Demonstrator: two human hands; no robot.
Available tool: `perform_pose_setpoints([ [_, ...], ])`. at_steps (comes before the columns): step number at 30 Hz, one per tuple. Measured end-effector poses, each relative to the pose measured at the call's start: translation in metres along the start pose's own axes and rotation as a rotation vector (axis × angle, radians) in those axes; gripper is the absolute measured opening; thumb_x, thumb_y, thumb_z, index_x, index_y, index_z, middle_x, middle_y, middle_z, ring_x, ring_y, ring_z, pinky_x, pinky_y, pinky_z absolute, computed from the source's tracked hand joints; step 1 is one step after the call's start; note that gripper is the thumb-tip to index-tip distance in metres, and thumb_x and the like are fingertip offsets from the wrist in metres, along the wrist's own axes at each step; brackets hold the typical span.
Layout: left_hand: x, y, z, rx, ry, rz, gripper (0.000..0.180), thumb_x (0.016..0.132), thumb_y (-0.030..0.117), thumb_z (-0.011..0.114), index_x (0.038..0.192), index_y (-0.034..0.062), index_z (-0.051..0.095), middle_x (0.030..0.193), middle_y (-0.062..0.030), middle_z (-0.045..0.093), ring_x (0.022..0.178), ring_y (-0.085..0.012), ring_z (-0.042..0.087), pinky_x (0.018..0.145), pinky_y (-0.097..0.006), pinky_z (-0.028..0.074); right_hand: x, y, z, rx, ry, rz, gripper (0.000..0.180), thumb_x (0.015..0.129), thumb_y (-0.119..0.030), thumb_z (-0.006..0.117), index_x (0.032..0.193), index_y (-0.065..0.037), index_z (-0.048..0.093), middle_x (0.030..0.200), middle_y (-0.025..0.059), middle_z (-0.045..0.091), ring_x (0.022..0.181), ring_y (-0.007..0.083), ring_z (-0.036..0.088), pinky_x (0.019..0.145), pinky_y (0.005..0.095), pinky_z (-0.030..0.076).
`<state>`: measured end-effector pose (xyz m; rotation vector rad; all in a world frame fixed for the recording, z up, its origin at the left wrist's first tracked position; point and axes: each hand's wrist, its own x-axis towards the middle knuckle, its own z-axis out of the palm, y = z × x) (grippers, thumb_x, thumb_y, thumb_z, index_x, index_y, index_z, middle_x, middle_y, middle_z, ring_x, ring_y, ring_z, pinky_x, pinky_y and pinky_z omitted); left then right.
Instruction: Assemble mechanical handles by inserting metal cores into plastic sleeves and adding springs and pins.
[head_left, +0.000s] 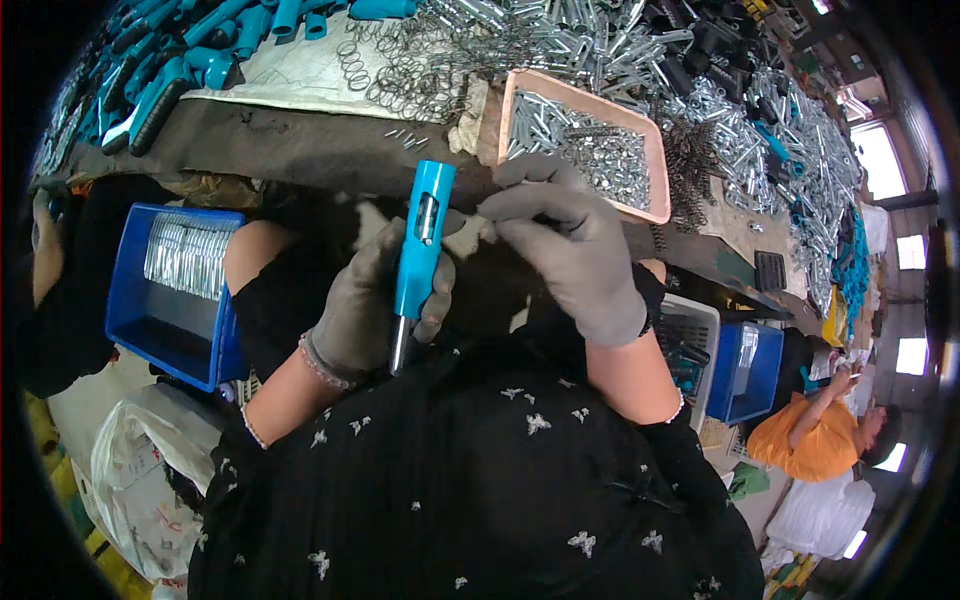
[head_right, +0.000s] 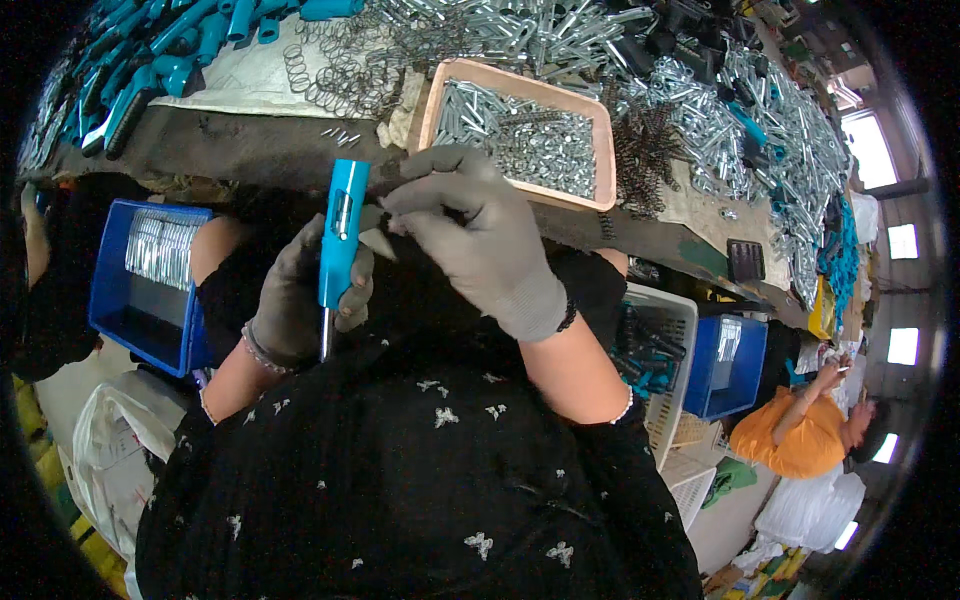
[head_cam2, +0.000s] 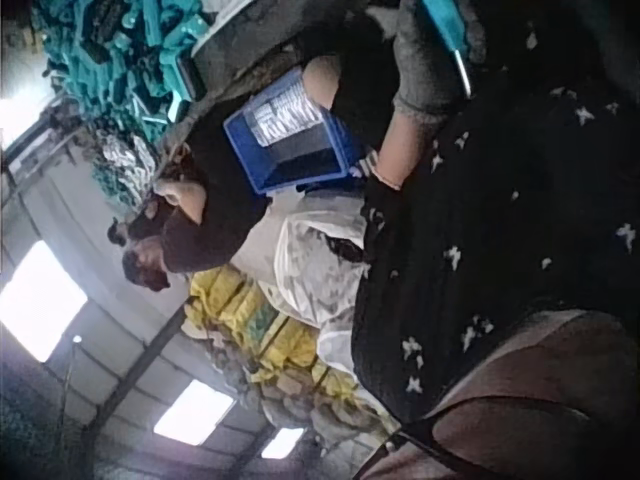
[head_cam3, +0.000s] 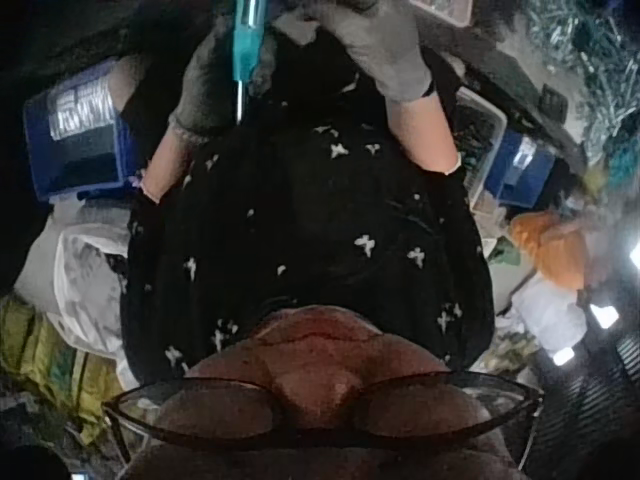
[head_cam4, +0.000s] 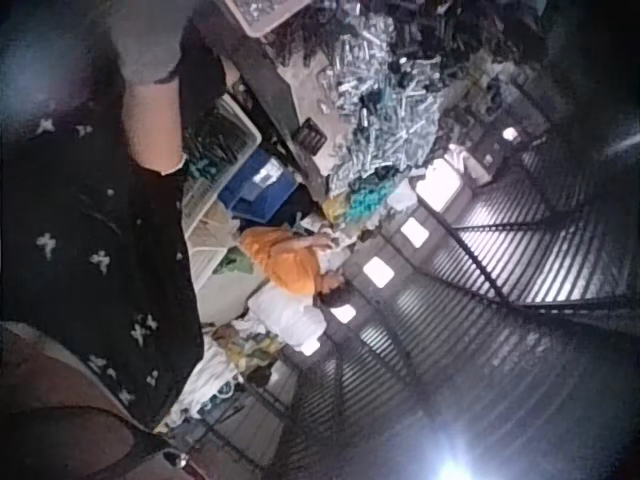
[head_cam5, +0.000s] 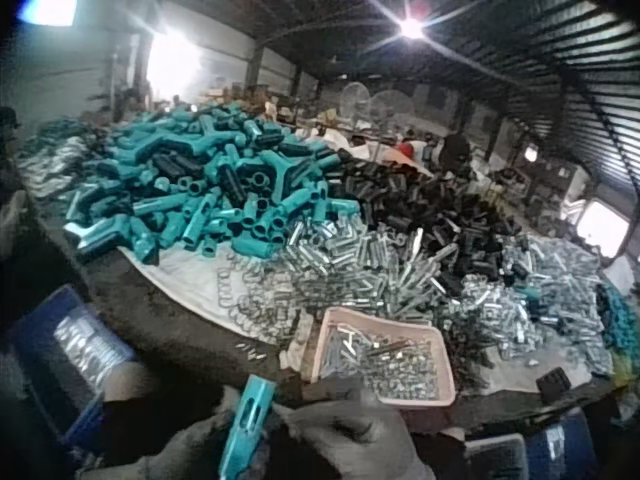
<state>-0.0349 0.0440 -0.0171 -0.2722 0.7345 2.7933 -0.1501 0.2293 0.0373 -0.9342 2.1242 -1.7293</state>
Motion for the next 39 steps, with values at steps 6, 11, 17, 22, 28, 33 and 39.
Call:
perform_pose_setpoints([
  [6,-0.002,0.005,-0.003,-0.110,-0.140,-0.018,0.042,0.103,0.051,0.046,0.120,0.0134,0.057,0.077,-0.0068,0.057,0.052,-0.0134,0.050,0.046,-0.028,0.040,-0.005,-0.004,0.029,-0.163,-0.039,-0.014,0.012,0.086,-0.002,0.072,0.098,0.001,0.070,0.103,0.0104,0.067,0.096,0.0185,0.065,0.084,0.0305,0.052],
  [11,-0.001,0.001,-0.009,-0.192,-0.205,-0.049,0.051,0.104,0.059,0.036,0.115,0.0149,0.059,0.077,-0.0067,0.063,0.045,-0.0155,0.045,0.045,-0.028,0.040,-0.011,-0.003,0.043,0.478,-0.062,0.295,0.015,0.091,-0.006,0.073,0.102,0.001,0.066,0.093,0.0041,0.068,0.088,0.0097,0.062,0.081,0.0279,0.051],
  [17,-0.001,-0.004,-0.012,-0.192,-0.305,-0.052,0.055,0.100,0.061,0.044,0.122,0.0125,0.058,0.082,-0.0068,0.064,0.052,-0.0164,0.054,0.048,-0.029,0.043,-0.014,0.016,0.043,0.589,-0.153,0.354,0.015,0.089,-0.005,0.074,0.100,-0.002,0.065,0.094,0.0034,0.067,0.087,0.0094,0.062,0.081,0.0258,0.051],
  [22,0.003,-0.007,-0.024,0.164,-0.078,-0.044,0.059,0.097,0.065,0.047,0.121,0.0127,0.055,0.063,-0.0111,0.057,0.044,-0.0204,0.050,0.044,-0.033,0.040,-0.016,0.026,0.043,0.694,-0.168,0.254,0.023,0.083,-0.007,0.079,0.101,-0.003,0.065,0.102,0.0040,0.066,0.097,0.0110,0.060,0.087,0.0280,0.050],
  [28,-0.015,0.008,-0.013,0.166,-0.035,-0.065,0.055,0.098,0.062,0.049,0.119,0.0122,0.056,0.083,-0.0091,0.063,0.059,-0.0210,0.056,0.050,-0.034,0.043,-0.004,0.040,0.047,0.504,-0.384,0.353,0.043,0.089,-0.033,0.075,0.118,-0.004,0.061,0.103,0.0094,0.067,0.095,0.0171,0.064,0.082,0.0346,0.052],
  [33,0.011,0.018,0.003,0.193,-0.017,0.394,0.040,0.106,0.047,0.046,0.123,0.0123,0.056,0.094,-0.0041,0.062,0.077,-0.0157,0.058,0.067,-0.029,0.049,-0.002,0.023,0.050,0.038,-0.743,0.307,0.052,0.093,-0.053,0.063,0.112,-0.005,0.062,0.094,0.0192,0.068,0.086,0.0294,0.067,0.079,0.0418,0.053],
  [39,0.020,0.021,0.013,0.271,0.258,0.538,0.040,0.106,0.046,0.046,0.118,0.0091,0.056,0.088,-0.0037,0.058,0.072,-0.0148,0.053,0.062,-0.029,0.044,-0.015,0.017,0.056,-0.432,-0.560,0.056,0.047,0.094,-0.048,0.060,0.104,-0.003,0.065,0.099,0.0229,0.069,0.092,0.0390,0.068,0.085,0.0477,0.053],
])
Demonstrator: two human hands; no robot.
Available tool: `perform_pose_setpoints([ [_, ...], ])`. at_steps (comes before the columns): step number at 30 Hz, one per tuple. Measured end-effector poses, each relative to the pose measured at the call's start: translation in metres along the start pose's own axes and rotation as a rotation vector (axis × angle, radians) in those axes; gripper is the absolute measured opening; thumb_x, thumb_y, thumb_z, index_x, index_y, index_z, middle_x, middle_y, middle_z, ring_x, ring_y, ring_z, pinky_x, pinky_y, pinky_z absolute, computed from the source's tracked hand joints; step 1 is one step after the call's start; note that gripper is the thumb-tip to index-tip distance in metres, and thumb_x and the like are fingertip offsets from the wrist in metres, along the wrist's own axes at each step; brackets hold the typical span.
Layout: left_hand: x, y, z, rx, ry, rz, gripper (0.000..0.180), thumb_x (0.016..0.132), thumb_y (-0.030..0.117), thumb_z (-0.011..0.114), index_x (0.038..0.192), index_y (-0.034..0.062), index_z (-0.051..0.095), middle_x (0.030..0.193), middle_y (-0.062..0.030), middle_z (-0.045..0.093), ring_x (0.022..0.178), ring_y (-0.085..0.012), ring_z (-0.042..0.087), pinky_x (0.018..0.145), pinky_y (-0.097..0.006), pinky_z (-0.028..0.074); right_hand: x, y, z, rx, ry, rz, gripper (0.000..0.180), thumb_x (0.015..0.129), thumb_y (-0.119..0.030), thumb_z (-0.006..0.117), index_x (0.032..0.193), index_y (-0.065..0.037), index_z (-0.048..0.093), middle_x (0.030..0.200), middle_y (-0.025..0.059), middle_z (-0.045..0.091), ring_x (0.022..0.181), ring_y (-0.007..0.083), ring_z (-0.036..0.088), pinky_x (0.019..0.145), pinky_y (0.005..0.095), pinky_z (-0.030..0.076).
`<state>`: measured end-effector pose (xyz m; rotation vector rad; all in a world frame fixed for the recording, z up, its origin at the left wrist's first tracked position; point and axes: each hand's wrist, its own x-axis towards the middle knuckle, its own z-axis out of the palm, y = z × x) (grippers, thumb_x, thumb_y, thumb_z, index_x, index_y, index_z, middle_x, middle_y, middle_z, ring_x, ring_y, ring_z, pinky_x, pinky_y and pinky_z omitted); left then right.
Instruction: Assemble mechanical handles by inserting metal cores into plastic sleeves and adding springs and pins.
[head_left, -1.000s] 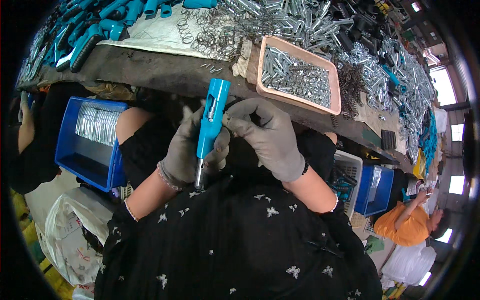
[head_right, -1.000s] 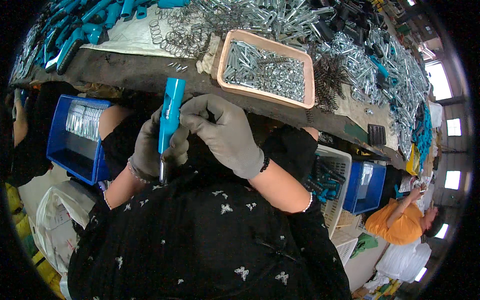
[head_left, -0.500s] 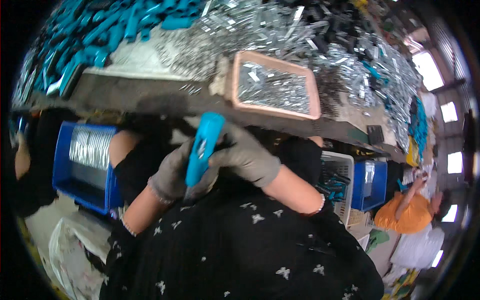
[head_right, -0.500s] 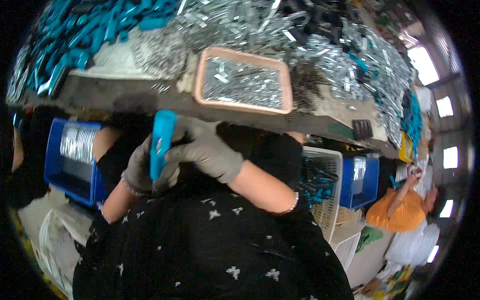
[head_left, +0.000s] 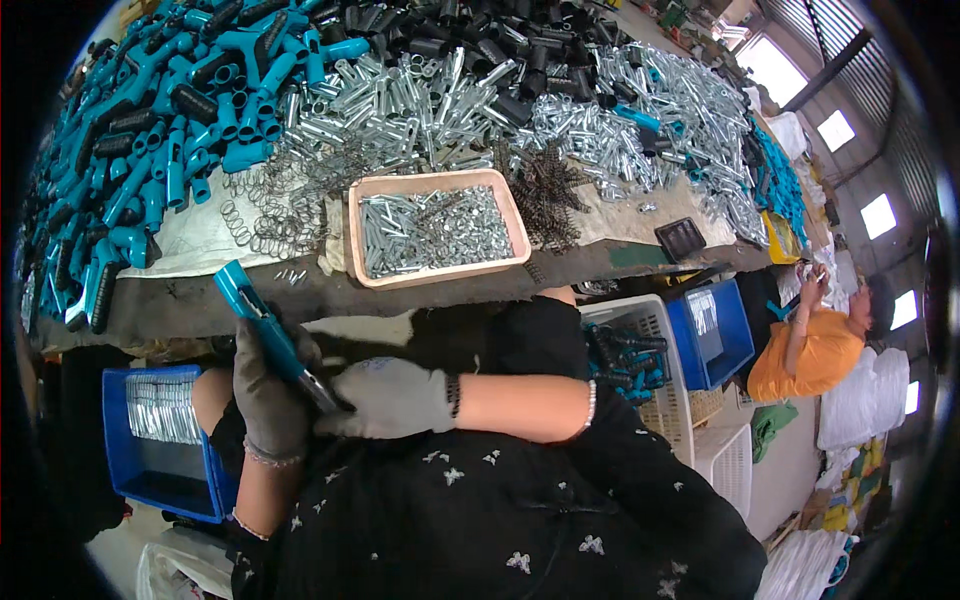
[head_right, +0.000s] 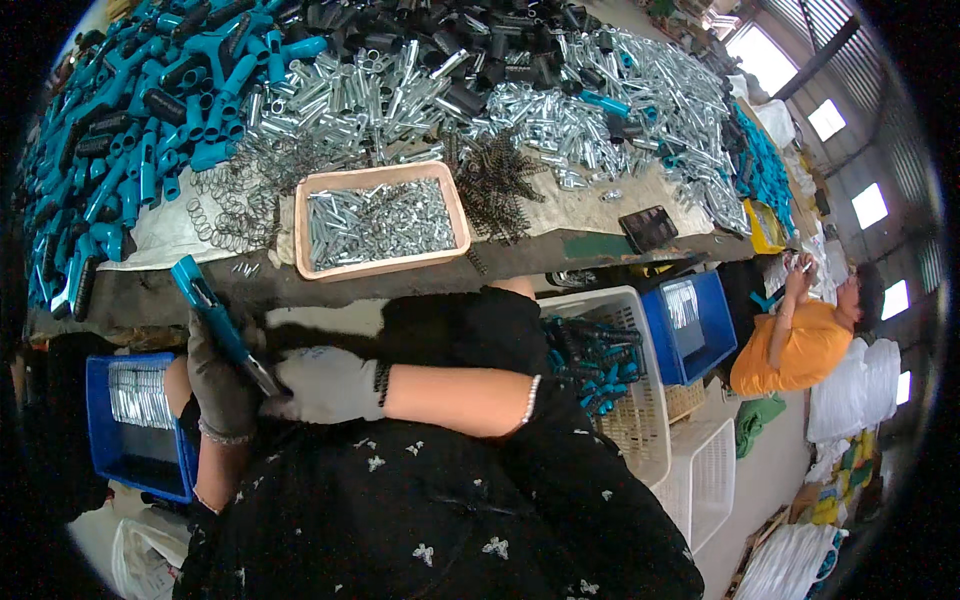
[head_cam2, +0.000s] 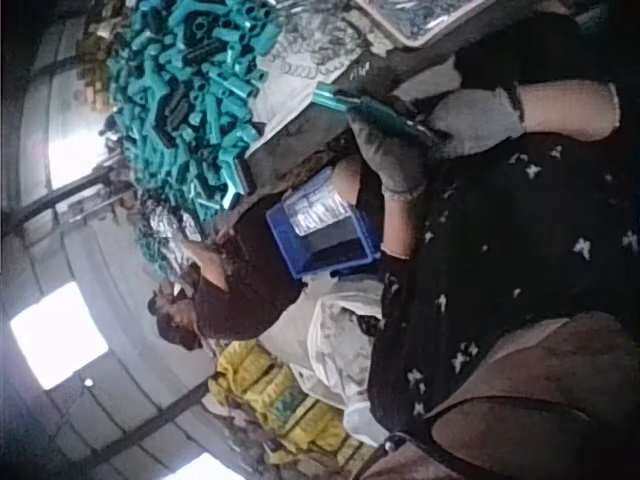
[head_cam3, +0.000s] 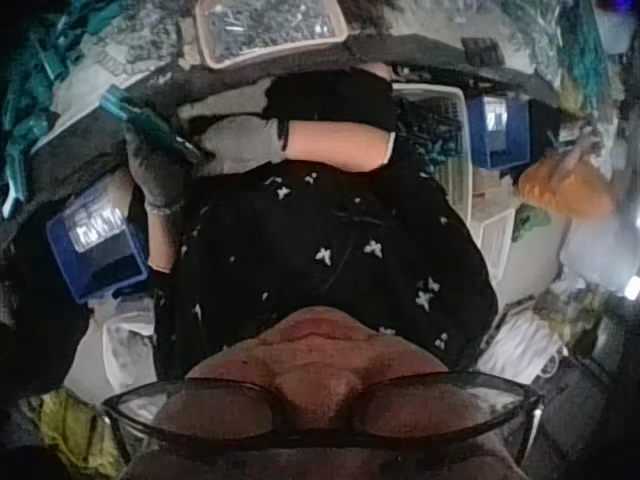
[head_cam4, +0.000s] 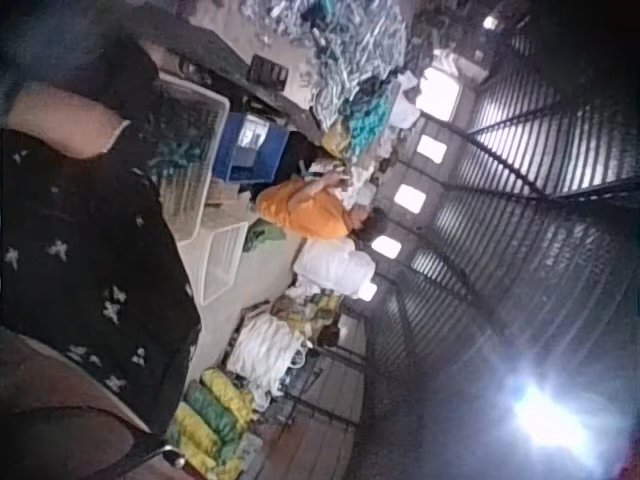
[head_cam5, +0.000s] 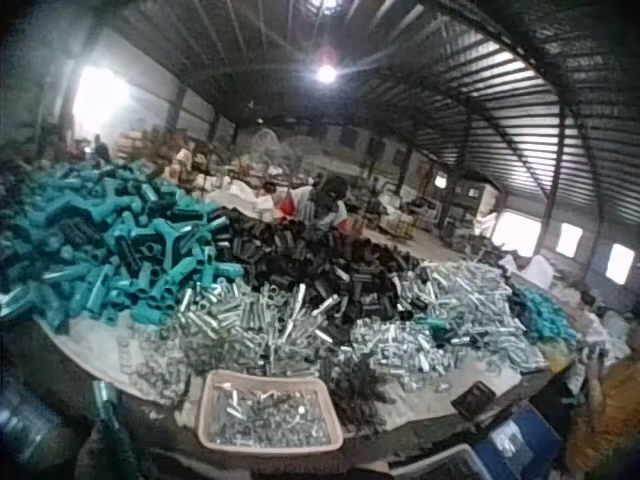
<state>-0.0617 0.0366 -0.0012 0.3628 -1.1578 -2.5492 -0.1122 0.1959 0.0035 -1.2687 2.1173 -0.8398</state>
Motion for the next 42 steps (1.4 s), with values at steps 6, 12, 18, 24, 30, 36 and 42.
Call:
perform_pose_setpoints([
  [6,-0.010,0.011,-0.043,-0.193,0.058,-0.139,0.036,0.103,0.048,0.051,0.114,0.0133,0.059,0.090,-0.0030,0.060,0.075,-0.0164,0.057,0.064,-0.030,0.048,0.007,0.041,-0.197,0.039,0.965,0.155,0.038,0.092,-0.034,0.067,0.111,-0.001,0.068,0.102,0.0198,0.073,0.096,0.0342,0.070,0.085,0.0429,0.055],
  [12,-0.026,0.003,-0.018,-0.090,-0.136,-0.516,0.041,0.102,0.051,0.051,0.117,0.0129,0.056,0.094,-0.0024,0.062,0.070,-0.0142,0.059,0.055,-0.029,0.048,-0.009,0.180,-0.324,-0.707,0.590,0.622,0.066,0.079,-0.040,0.080,0.130,-0.003,0.060,0.123,0.0245,0.065,0.115,0.0390,0.064,0.100,0.0439,0.050],
  [18,-0.040,0.020,-0.016,0.223,-0.141,-0.343,0.048,0.100,0.053,0.056,0.119,0.0095,0.056,0.093,-0.0021,0.063,0.066,-0.0123,0.059,0.054,-0.026,0.047,-0.033,0.083,-0.256,0.392,0.893,0.130,0.044,0.087,-0.026,0.074,0.118,0.002,0.061,0.100,0.0073,0.071,0.090,0.0120,0.067,0.078,0.0261,0.052],
  [24,-0.025,0.014,0.009,0.273,-0.438,-0.482,0.067,0.089,0.059,0.068,0.119,0.0005,0.056,0.091,-0.0057,0.063,0.062,-0.0128,0.059,0.055,-0.025,0.045,-0.073,0.037,-0.144,0.855,0.673,0.045,0.051,0.086,-0.014,0.069,0.132,0.000,0.051,0.114,0.0099,0.064,0.099,0.0190,0.064,0.084,0.0300,0.054],
  [30,-0.018,0.007,0.015,0.415,-0.597,-0.601,0.057,0.094,0.050,0.065,0.118,-0.0011,0.060,0.088,-0.0070,0.065,0.064,-0.0114,0.059,0.059,-0.026,0.047,-0.075,0.025,-0.090,0.883,0.479,-0.012,0.058,0.085,-0.001,0.072,0.138,-0.001,0.049,0.122,0.0080,0.060,0.104,0.0157,0.060,0.093,0.0313,0.050],
  [36,-0.023,0.001,0.012,0.395,-0.586,-0.600,0.070,0.085,0.059,0.073,0.115,-0.0024,0.062,0.089,-0.0089,0.069,0.071,-0.0122,0.064,0.066,-0.025,0.050,-0.077,0.019,-0.065,0.700,0.599,-0.068,0.050,0.089,-0.009,0.073,0.134,0.001,0.052,0.115,0.0093,0.064,0.106,0.0150,0.061,0.090,0.0301,0.050],
  [42,-0.018,-0.008,0.018,0.376,-0.670,-0.634,0.080,0.077,0.070,0.074,0.113,-0.0003,0.062,0.088,-0.0076,0.069,0.067,-0.0123,0.063,0.058,-0.025,0.048,-0.077,0.019,-0.066,0.298,0.527,-0.275,0.048,0.086,-0.013,0.077,0.128,0.000,0.059,0.119,0.0139,0.064,0.113,0.0244,0.063,0.092,0.0354,0.050],
])
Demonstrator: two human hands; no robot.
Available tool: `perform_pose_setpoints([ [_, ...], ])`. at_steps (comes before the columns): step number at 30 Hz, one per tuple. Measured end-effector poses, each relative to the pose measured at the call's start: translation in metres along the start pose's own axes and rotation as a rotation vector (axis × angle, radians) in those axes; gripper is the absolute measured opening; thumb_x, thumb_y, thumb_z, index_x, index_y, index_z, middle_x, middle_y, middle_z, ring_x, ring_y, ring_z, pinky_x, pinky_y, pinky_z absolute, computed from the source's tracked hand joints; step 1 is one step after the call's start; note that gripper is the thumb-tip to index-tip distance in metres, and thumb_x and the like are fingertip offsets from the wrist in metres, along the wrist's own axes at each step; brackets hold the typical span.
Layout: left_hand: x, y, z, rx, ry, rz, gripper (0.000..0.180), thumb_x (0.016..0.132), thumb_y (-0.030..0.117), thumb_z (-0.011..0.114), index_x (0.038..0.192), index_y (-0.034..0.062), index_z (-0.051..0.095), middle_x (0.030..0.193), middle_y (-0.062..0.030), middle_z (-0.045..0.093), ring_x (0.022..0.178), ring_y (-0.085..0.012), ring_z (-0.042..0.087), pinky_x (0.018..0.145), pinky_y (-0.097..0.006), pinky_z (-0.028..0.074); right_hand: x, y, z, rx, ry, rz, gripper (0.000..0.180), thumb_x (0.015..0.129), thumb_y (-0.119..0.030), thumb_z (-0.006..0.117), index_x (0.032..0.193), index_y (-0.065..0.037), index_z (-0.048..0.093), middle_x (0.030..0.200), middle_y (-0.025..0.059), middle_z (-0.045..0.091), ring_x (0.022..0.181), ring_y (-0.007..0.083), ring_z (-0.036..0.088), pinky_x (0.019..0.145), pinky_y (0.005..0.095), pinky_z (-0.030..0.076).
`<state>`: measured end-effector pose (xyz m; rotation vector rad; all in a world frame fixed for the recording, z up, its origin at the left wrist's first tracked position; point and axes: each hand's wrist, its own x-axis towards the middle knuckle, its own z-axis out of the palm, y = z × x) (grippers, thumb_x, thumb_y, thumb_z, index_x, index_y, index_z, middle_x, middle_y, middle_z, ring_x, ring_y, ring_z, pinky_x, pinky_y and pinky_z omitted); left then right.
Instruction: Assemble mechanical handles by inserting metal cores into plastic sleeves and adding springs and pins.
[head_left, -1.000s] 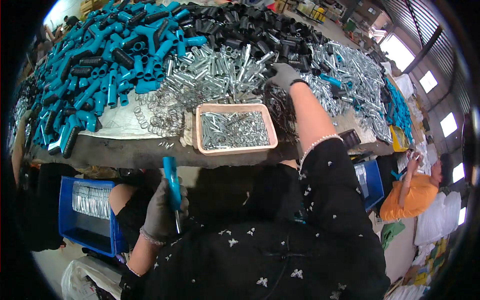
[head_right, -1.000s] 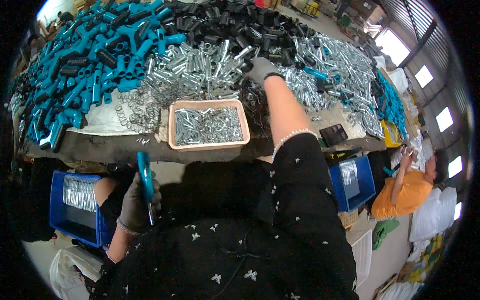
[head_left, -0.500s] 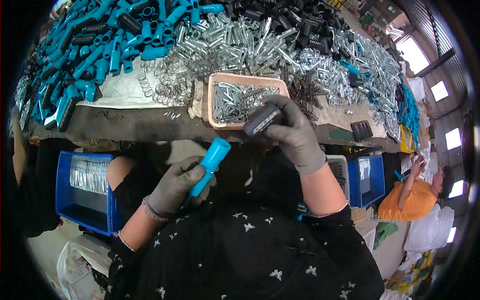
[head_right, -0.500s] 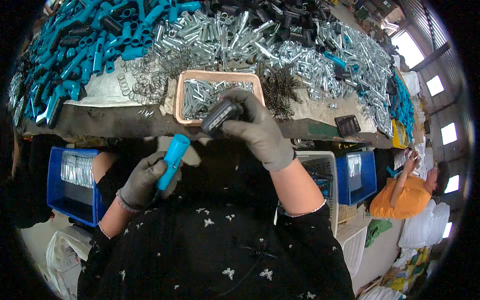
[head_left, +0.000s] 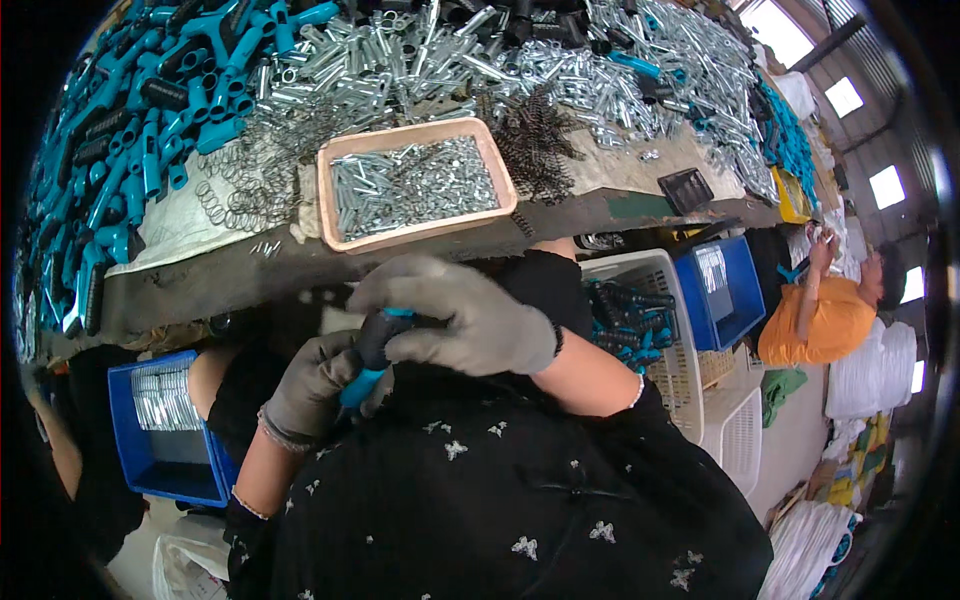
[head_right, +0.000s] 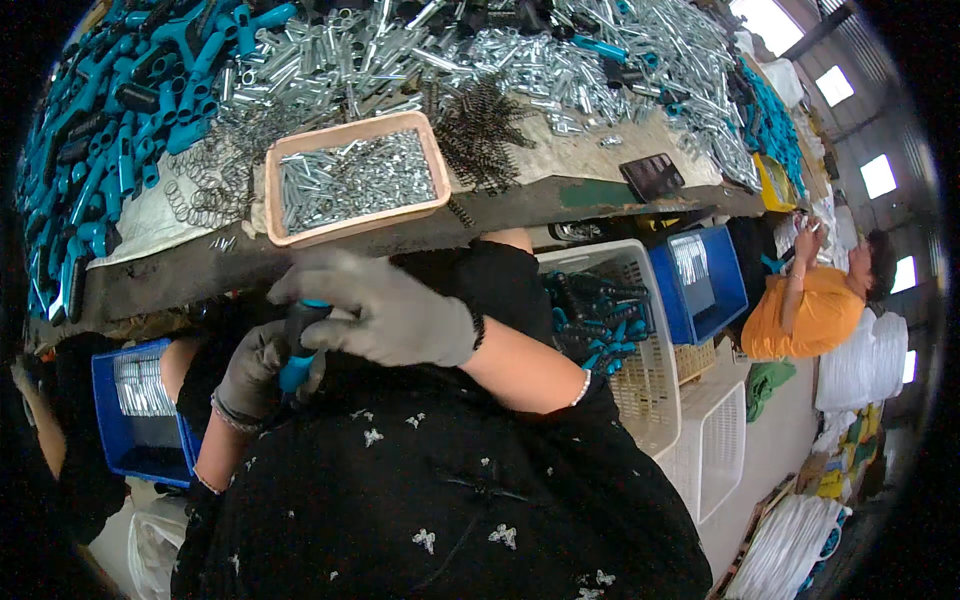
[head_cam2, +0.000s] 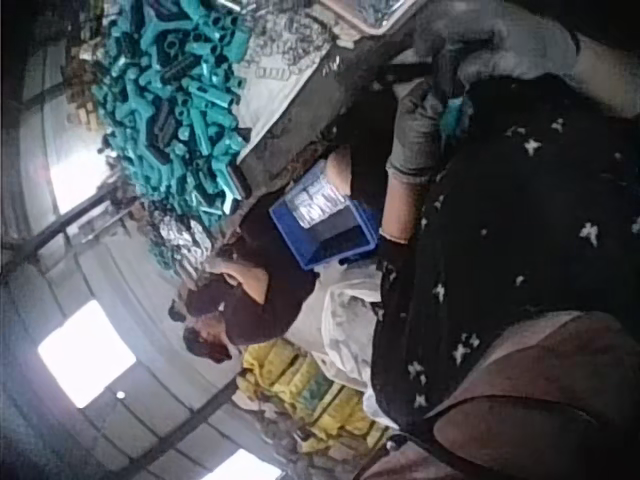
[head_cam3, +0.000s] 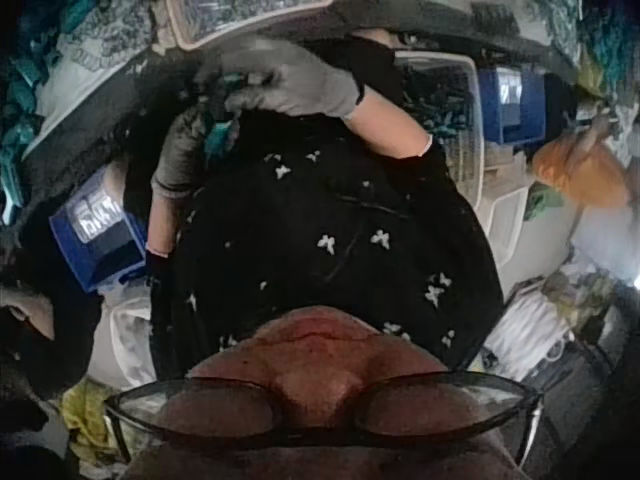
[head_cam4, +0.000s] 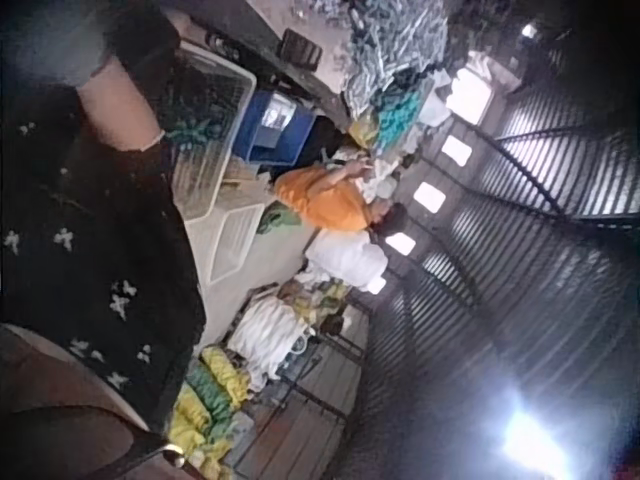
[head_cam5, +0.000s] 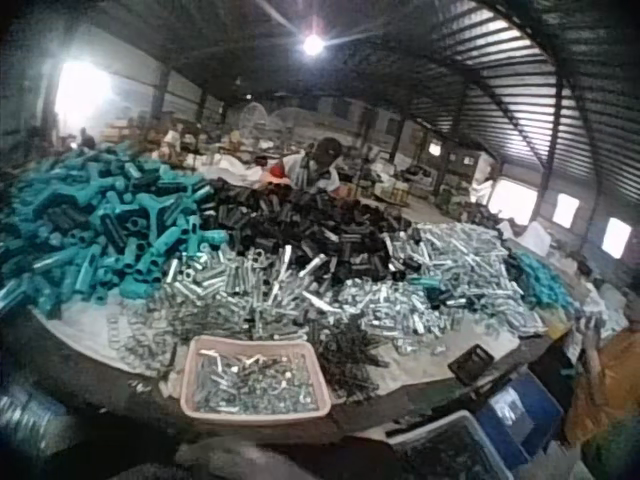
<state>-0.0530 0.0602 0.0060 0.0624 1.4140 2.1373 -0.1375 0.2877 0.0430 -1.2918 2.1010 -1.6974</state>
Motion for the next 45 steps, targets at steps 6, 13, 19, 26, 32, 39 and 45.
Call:
perform_pose_setpoints([
  [6,0.021,-0.006,0.007,0.066,-0.022,0.063,0.084,0.080,0.076,0.065,0.121,0.0038,0.058,0.076,-0.0029,0.061,0.058,-0.0109,0.055,0.052,-0.024,0.041,-0.012,0.015,0.033,-0.336,0.285,-0.075,0.050,0.094,-0.021,0.063,0.137,0.000,0.051,0.116,0.0183,0.061,0.103,0.0394,0.060,0.092,0.0456,0.048],
  [13,0.022,-0.011,0.019,0.150,0.078,0.002,0.064,0.098,0.052,0.061,0.140,0.0070,0.043,0.074,-0.0003,0.054,0.059,-0.0090,0.051,0.054,-0.023,0.038,-0.042,0.039,-0.016,-0.806,0.605,-0.126,0.038,0.085,-0.005,0.067,0.122,-0.003,0.060,0.118,0.0175,0.059,0.110,0.0368,0.055,0.096,0.0459,0.044],
  [19,0.030,-0.036,-0.002,0.468,0.247,0.275,0.058,0.099,0.029,0.063,0.147,0.0034,0.043,0.100,-0.0070,0.065,0.086,-0.0186,0.062,0.078,-0.030,0.049,-0.067,0.064,-0.052,-1.203,0.701,0.342,0.025,0.087,-0.016,0.074,0.110,-0.009,0.068,0.110,0.0144,0.064,0.104,0.0352,0.057,0.092,0.0452,0.044],
  [26,0.016,-0.024,-0.010,0.691,0.266,0.295,0.055,0.091,0.020,0.072,0.139,0.0005,0.053,0.112,-0.0174,0.067,0.103,-0.0239,0.066,0.090,-0.035,0.050,-0.045,-0.014,-0.036,-0.502,0.409,0.147,0.019,0.084,-0.007,0.072,0.104,-0.005,0.070,0.099,0.0127,0.068,0.095,0.0314,0.064,0.084,0.0395,0.051],
  [32,-0.022,-0.018,-0.021,0.905,0.161,0.375,0.064,0.086,0.035,0.076,0.138,0.0039,0.054,0.112,-0.0249,0.068,0.100,-0.0401,0.067,0.083,-0.043,0.054,0.009,-0.021,0.007,-0.328,-0.289,-0.004,0.017,0.083,-0.009,0.073,0.099,-0.005,0.067,0.093,0.0131,0.066,0.087,0.0326,0.063,0.078,0.0408,0.051],
  [39,-0.070,-0.036,-0.044,0.926,0.526,0.596,0.060,0.089,0.028,0.075,0.138,0.0012,0.053,0.102,-0.0215,0.069,0.088,-0.0341,0.069,0.078,-0.039,0.054,0.091,-0.026,0.050,-0.171,-0.470,0.398,0.028,0.088,-0.022,0.075,0.108,-0.005,0.064,0.096,0.0131,0.068,0.092,0.0261,0.067,0.081,0.0382,0.051],
  [45,-0.082,-0.091,-0.079,0.112,0.505,0.386,0.057,0.095,0.020,0.067,0.145,0.0020,0.046,0.098,-0.0066,0.067,0.079,-0.0087,0.059,0.073,-0.026,0.050,0.235,-0.007,0.090,-0.437,-0.345,0.102,0.044,0.093,-0.040,0.066,0.115,-0.002,0.067,0.108,0.0213,0.070,0.101,0.0350,0.068,0.088,0.0415,0.052],
])
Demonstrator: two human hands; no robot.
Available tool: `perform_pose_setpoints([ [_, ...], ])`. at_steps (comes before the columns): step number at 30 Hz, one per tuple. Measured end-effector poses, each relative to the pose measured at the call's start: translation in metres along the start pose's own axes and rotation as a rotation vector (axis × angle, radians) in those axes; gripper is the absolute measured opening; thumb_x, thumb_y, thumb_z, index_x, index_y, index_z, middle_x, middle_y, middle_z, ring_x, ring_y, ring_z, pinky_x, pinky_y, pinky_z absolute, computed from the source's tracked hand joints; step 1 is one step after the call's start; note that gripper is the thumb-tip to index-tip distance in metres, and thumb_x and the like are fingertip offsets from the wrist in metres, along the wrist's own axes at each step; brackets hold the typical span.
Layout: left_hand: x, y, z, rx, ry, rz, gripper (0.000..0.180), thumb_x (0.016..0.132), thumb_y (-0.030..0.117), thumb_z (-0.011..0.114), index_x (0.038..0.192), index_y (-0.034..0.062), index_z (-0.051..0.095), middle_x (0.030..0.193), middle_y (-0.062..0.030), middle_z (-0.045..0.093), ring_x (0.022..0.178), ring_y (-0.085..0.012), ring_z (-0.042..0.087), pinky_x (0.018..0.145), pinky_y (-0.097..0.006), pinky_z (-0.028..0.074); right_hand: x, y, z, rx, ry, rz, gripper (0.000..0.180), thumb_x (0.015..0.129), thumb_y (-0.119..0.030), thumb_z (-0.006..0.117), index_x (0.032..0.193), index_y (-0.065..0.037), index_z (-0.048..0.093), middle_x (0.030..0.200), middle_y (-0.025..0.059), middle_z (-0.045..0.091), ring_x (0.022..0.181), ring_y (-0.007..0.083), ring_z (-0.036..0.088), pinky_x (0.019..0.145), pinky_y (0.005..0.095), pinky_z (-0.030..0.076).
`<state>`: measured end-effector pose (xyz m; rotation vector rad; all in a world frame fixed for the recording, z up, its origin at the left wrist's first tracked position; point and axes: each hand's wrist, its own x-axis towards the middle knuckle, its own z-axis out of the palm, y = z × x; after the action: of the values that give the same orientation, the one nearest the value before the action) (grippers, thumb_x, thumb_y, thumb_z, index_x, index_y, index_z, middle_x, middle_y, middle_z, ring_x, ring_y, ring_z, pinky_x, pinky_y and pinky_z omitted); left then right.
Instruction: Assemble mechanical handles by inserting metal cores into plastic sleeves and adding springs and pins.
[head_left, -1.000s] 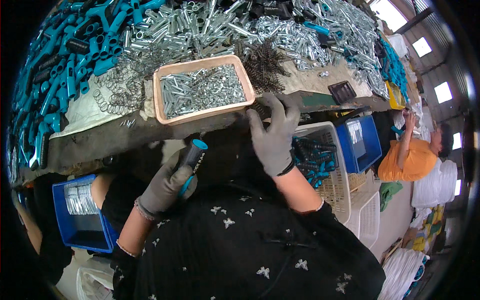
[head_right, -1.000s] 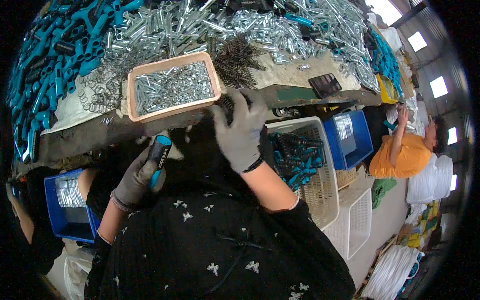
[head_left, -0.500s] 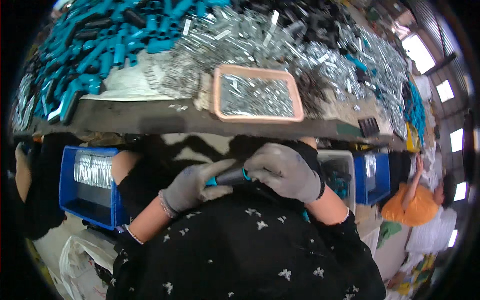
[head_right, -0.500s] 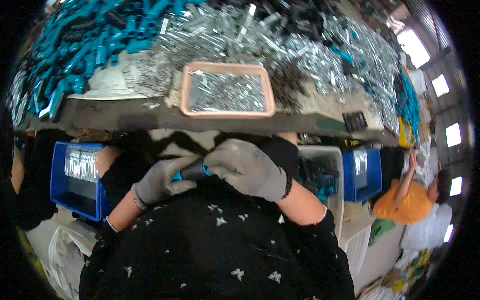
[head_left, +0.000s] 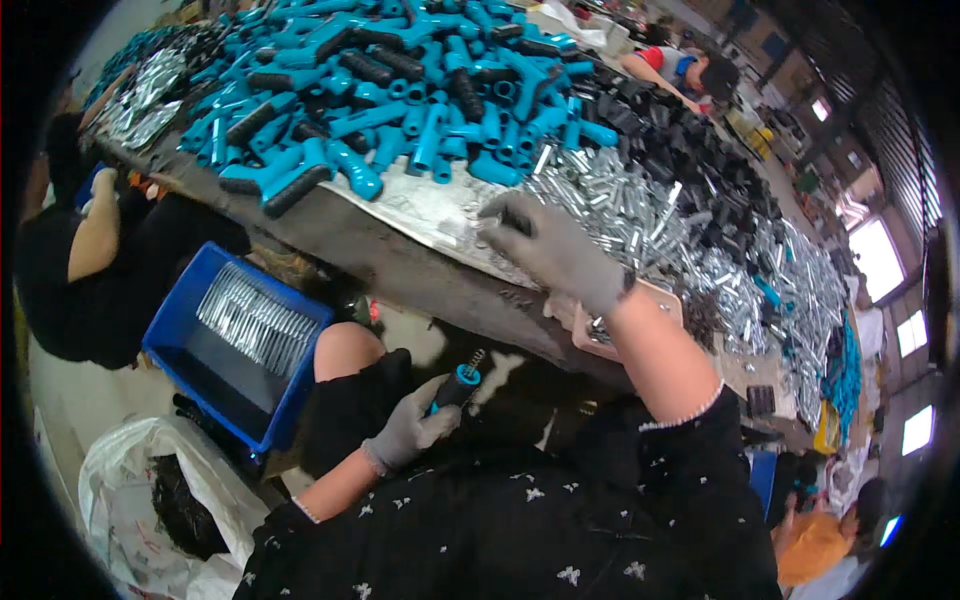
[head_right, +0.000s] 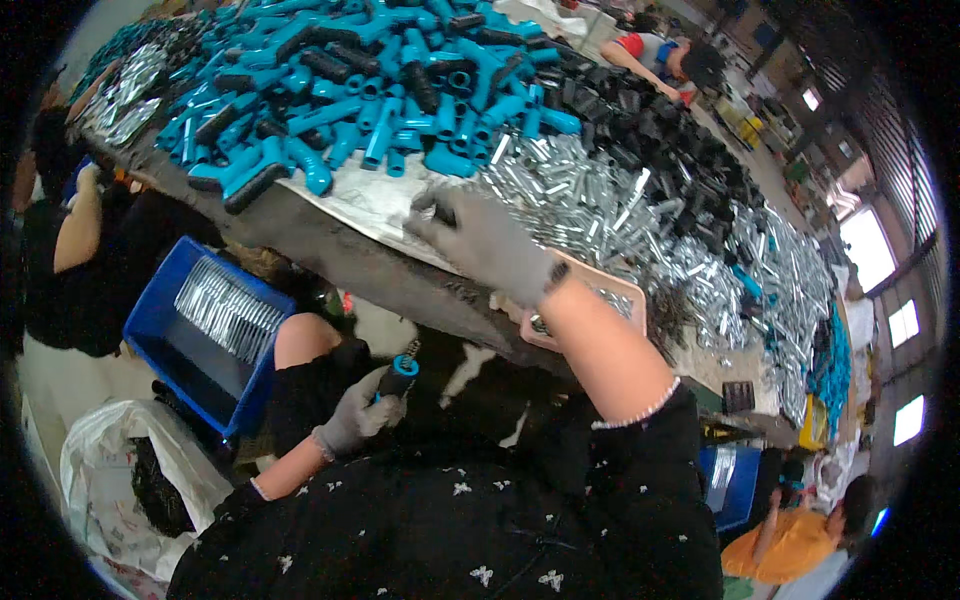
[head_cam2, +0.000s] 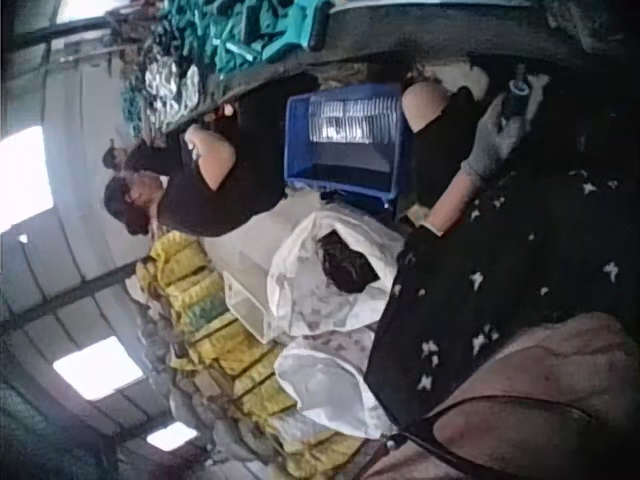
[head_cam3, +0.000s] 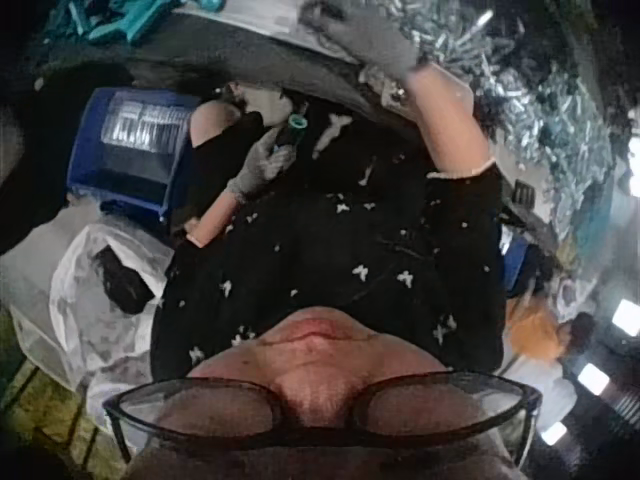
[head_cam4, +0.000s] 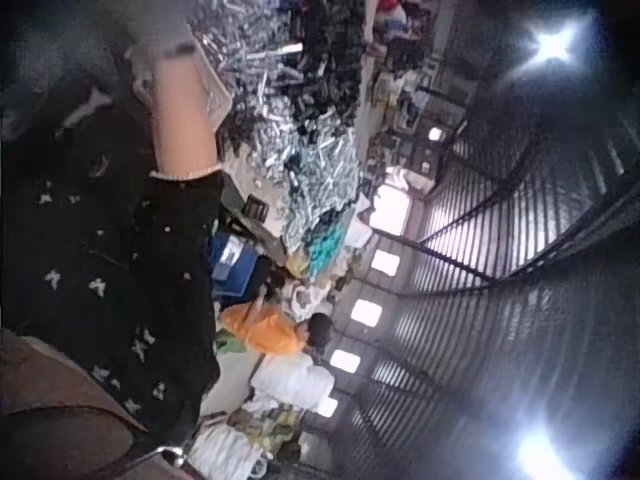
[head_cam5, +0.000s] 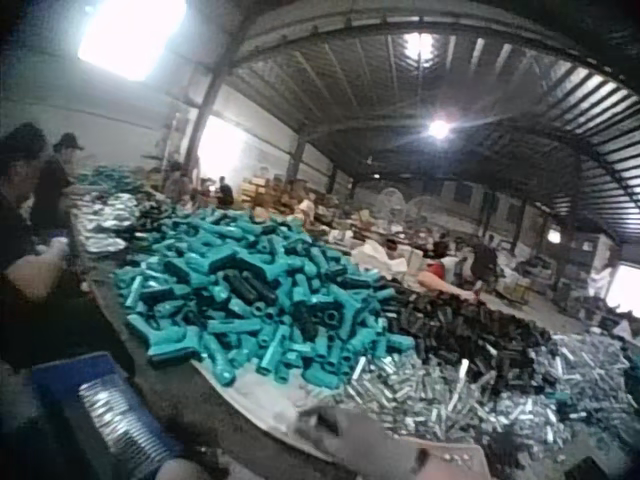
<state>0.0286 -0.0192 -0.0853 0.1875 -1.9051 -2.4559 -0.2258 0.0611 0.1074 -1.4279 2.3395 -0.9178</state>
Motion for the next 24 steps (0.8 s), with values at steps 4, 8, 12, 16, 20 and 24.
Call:
perform_pose_setpoints([
  [4,0.019,-0.006,0.001,0.014,-0.030,0.003,0.054,0.101,0.024,0.059,0.146,0.0006,0.042,0.096,-0.0039,0.065,0.085,-0.0095,0.060,0.079,-0.027,0.050,0.104,-0.013,0.054,-0.054,0.203,-0.188,0.045,0.094,-0.040,0.067,0.117,-0.001,0.065,0.108,0.0212,0.070,0.103,0.0361,0.067,0.088,0.0414,0.052],
  [8,0.025,0.005,0.000,0.021,0.002,0.002,0.056,0.101,0.026,0.060,0.147,0.0010,0.042,0.098,-0.0044,0.064,0.085,-0.0103,0.060,0.081,-0.028,0.050,0.159,-0.048,0.102,-0.326,0.078,0.178,0.057,0.092,-0.045,0.063,0.132,-0.005,0.058,0.125,0.0221,0.066,0.116,0.0381,0.063,0.098,0.0449,0.051],
  [12,0.018,-0.008,-0.006,0.125,0.057,0.068,0.055,0.100,0.026,0.060,0.146,0.0012,0.043,0.097,-0.0035,0.063,0.085,-0.0115,0.061,0.081,-0.029,0.051,0.148,-0.041,0.097,-0.128,0.044,0.289,0.059,0.090,-0.040,0.063,0.130,0.004,0.056,0.127,0.0277,0.063,0.118,0.0407,0.062,0.100,0.0455,0.049],
  [16,0.003,-0.017,-0.010,-0.054,0.083,0.044,0.053,0.100,0.024,0.060,0.145,0.0022,0.044,0.097,-0.0029,0.062,0.080,-0.0101,0.060,0.075,-0.028,0.050,0.049,-0.040,0.054,0.549,0.357,0.134,0.059,0.085,-0.026,0.068,0.131,0.007,0.052,0.111,0.0192,0.065,0.102,0.0273,0.062,0.092,0.0377,0.049],
  [20,0.003,0.011,0.002,-0.137,0.009,-0.021,0.055,0.098,0.024,0.063,0.145,0.0037,0.044,0.092,-0.0015,0.061,0.070,-0.0063,0.054,0.063,-0.024,0.046,-0.089,-0.024,-0.010,0.545,0.474,-0.061,0.079,0.080,-0.012,0.073,0.148,0.002,0.038,0.115,0.0116,0.064,0.099,0.0182,0.065,0.083,0.0335,0.054],
  [24,-0.005,0.043,0.011,0.401,0.091,0.305,0.052,0.094,0.023,0.071,0.138,0.0026,0.053,0.095,-0.0090,0.066,0.075,-0.0133,0.062,0.071,-0.031,0.052,-0.182,-0.025,-0.031,0.181,0.408,0.187,0.082,0.069,-0.020,0.083,0.141,0.000,0.050,0.112,0.0123,0.068,0.101,0.0279,0.066,0.092,0.0358,0.051],
])
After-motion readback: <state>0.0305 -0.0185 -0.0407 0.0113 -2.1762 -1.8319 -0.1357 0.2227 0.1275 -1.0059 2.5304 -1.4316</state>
